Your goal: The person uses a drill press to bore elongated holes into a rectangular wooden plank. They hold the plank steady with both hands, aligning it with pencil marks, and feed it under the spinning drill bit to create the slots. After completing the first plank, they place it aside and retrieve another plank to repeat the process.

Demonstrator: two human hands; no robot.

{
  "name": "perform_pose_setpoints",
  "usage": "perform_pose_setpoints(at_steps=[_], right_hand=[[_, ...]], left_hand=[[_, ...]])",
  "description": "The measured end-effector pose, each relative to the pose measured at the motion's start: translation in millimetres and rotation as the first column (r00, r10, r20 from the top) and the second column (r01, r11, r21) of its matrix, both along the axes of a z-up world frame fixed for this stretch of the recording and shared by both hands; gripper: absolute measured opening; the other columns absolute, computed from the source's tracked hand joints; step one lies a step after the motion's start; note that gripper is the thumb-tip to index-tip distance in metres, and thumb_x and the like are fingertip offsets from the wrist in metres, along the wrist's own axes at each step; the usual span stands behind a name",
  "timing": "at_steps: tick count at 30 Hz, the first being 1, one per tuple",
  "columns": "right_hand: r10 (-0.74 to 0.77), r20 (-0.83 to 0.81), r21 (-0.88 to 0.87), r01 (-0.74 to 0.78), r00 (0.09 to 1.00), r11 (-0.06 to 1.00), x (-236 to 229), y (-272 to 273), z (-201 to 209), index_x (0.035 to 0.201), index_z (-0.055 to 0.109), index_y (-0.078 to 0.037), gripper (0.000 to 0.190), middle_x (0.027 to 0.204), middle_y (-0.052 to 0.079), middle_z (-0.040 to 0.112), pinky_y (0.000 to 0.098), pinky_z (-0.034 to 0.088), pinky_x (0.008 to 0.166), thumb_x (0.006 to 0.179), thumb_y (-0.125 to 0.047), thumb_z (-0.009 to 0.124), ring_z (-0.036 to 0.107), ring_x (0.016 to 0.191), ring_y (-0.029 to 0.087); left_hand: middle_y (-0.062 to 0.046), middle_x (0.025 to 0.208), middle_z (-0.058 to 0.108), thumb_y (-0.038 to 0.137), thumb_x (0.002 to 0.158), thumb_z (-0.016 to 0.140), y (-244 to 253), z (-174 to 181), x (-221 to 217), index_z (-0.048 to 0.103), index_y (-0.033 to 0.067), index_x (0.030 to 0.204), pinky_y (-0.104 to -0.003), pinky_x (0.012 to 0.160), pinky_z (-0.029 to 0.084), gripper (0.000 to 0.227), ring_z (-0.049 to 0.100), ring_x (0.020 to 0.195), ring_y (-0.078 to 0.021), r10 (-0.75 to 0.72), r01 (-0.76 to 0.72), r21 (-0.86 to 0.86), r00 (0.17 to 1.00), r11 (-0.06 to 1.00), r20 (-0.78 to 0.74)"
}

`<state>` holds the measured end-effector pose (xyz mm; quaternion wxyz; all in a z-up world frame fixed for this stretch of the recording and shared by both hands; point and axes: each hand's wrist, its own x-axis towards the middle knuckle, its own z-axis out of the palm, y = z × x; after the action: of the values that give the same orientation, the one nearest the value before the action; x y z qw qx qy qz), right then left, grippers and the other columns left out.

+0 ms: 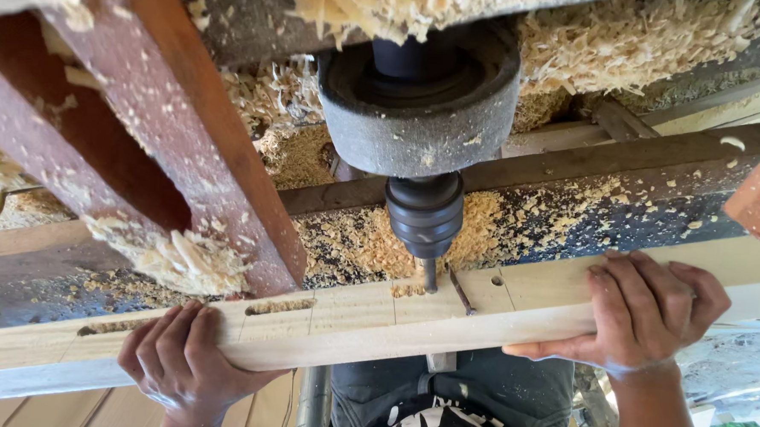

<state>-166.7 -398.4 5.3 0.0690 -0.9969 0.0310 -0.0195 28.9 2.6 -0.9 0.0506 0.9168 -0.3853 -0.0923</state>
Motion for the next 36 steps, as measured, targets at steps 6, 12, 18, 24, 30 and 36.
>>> perform_pose_setpoints(at_steps=[6, 12, 18, 24, 30, 36], right_hand=[[0.125, 0.185, -0.104, -0.107, 0.975, 0.989, -13, -13, -27, 0.079, 0.062, -0.005, 0.099, 0.07, 0.013, 0.069, 0.0505, 0.039, 0.084, 0.077, -0.102, 0.039, 0.06, 0.074, 0.028], [0.155, 0.24, -0.093, -0.136, 0.958, 0.986, -32, -8, -29, 0.079, 0.063, -0.004, 0.1, 0.068, 0.014, 0.066, 0.0495, 0.04, 0.084, 0.078, -0.1, 0.037, 0.058, 0.072, 0.028], [0.064, 0.132, -0.092, -0.052, 0.989, 0.994, -55, 26, -13, 0.077, 0.065, -0.002, 0.101, 0.07, 0.014, 0.068, 0.0507, 0.039, 0.084, 0.076, -0.099, 0.04, 0.059, 0.074, 0.029], [0.032, 0.117, -0.07, -0.024, 0.993, 0.997, -56, 36, -11, 0.078, 0.067, -0.002, 0.102, 0.073, 0.016, 0.071, 0.0524, 0.04, 0.087, 0.074, -0.1, 0.04, 0.058, 0.075, 0.029], [0.027, 0.099, -0.05, -0.022, 0.995, 0.999, -47, 34, -8, 0.079, 0.065, -0.002, 0.1, 0.073, 0.015, 0.069, 0.0515, 0.04, 0.086, 0.074, -0.099, 0.043, 0.059, 0.076, 0.029], [0.075, 0.064, -0.026, -0.074, 0.995, 0.997, -33, 27, -3, 0.083, 0.063, -0.001, 0.099, 0.075, 0.015, 0.067, 0.0524, 0.04, 0.086, 0.076, -0.098, 0.046, 0.061, 0.078, 0.029]], left_hand=[[-0.013, 0.096, 0.065, 0.092, 0.077, 0.049, 11, -8, -2, 0.059, 0.0052, 0.098, -0.053, 0.099, 0.044, 0.09, 0.066, 0.094, -0.031, -0.035, 0.035, 0.003, 0.998, 0.999, 0.046], [-0.016, 0.098, 0.061, 0.093, 0.08, 0.049, 18, -2, -15, 0.059, 0.0033, 0.101, -0.051, 0.095, 0.042, 0.092, 0.06, 0.093, -0.0331, -0.046, 0.046, -0.003, 0.996, 0.999, 0.08], [-0.014, 0.1, 0.061, 0.09, 0.083, 0.056, 28, 3, -33, 0.06, 0.0029, 0.1, -0.05, 0.101, 0.041, 0.089, 0.061, 0.098, -0.0311, -0.064, 0.064, 0.009, 0.996, 0.998, 0.055], [-0.013, 0.094, 0.063, 0.089, 0.079, 0.057, 31, 2, -33, 0.06, 0.004, 0.094, -0.05, 0.098, 0.042, 0.086, 0.063, 0.094, -0.0292, -0.052, 0.053, -0.001, 0.998, 0.999, 0.042], [-0.012, 0.097, 0.064, 0.088, 0.081, 0.054, 30, 1, -30, 0.06, 0.0048, 0.095, -0.05, 0.101, 0.042, 0.085, 0.064, 0.097, -0.0282, -0.064, 0.061, 0.044, 0.996, 0.997, 0.065], [-0.011, 0.097, 0.064, 0.087, 0.081, 0.055, 23, 3, -22, 0.059, 0.0052, 0.097, -0.05, 0.1, 0.042, 0.084, 0.064, 0.096, -0.0292, -0.045, 0.043, 0.031, 0.998, 0.999, 0.052]])
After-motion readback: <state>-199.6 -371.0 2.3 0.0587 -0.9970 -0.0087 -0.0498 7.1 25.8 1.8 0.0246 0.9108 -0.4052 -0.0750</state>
